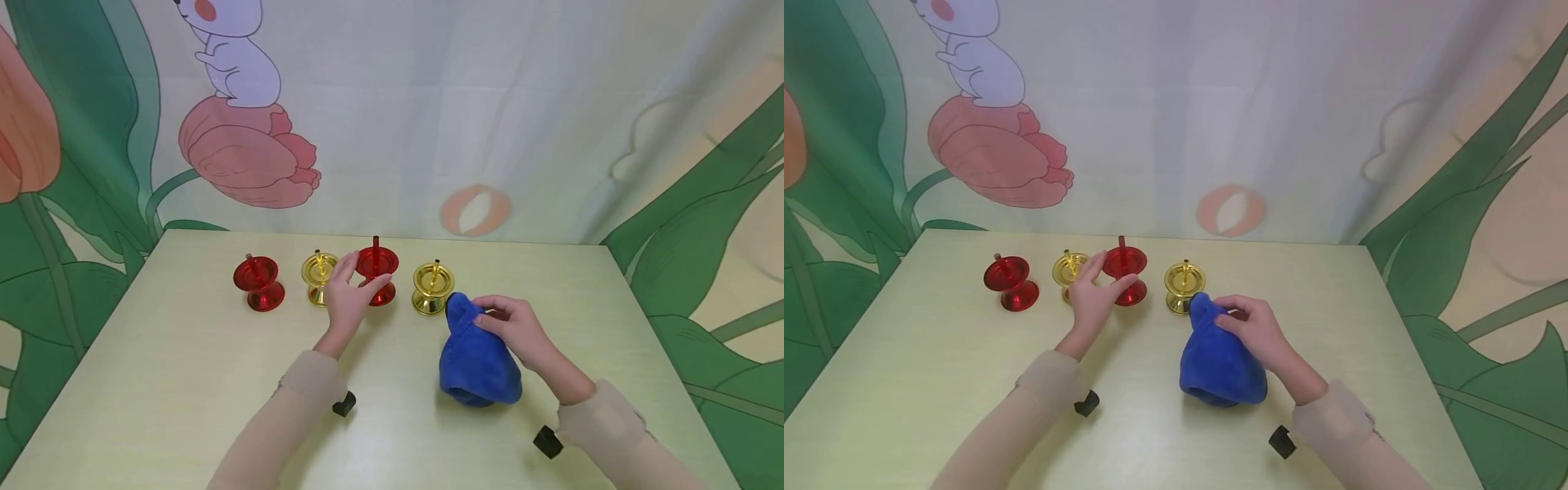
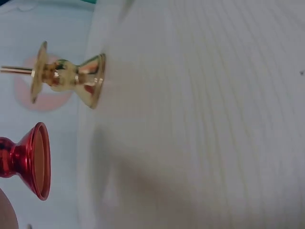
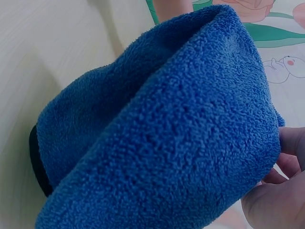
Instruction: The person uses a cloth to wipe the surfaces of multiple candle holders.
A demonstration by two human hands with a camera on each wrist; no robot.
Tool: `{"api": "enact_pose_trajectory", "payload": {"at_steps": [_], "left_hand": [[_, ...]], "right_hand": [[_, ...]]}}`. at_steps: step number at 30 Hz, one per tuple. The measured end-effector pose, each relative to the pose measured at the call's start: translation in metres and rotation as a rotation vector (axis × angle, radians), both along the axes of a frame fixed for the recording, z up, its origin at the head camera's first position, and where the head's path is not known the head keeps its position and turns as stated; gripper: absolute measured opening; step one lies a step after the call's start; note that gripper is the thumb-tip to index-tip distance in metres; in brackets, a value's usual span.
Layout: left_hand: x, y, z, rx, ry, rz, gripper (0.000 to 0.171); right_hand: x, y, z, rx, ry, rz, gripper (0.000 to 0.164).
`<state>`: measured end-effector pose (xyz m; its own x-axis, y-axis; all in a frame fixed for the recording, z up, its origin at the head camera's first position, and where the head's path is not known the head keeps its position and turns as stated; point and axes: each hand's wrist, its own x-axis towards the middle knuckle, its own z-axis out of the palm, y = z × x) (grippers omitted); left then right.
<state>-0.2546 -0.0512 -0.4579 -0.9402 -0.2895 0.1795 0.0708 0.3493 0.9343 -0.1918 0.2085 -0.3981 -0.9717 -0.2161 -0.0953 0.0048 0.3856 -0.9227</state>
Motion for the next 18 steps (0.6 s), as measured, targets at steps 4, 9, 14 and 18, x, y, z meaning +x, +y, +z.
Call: {"api": "enact_pose_trajectory", "payload": {"at_steps": [4,9,14,18], "left_hand": [[-0.010,0.005,-0.013,-0.059,-0.006,0.033,0.077],[-0.018,0.010,-0.024,-0.080,-0.004,0.067,0.077],[-0.023,0.016,-0.030,-0.083,-0.035,0.067,0.079],[-0.026,0.020,-0.034,-0.083,-0.047,0.076,0.079]], "right_hand": [[0.001,0.003,0.000,0.008,-0.005,-0.004,0.031],[0.002,0.005,0.000,0.021,-0.014,-0.004,0.031],[0.003,0.007,-0.001,0.008,-0.017,-0.003,0.032],[0.004,0.008,-0.001,-0.007,-0.012,0.000,0.032]]}}
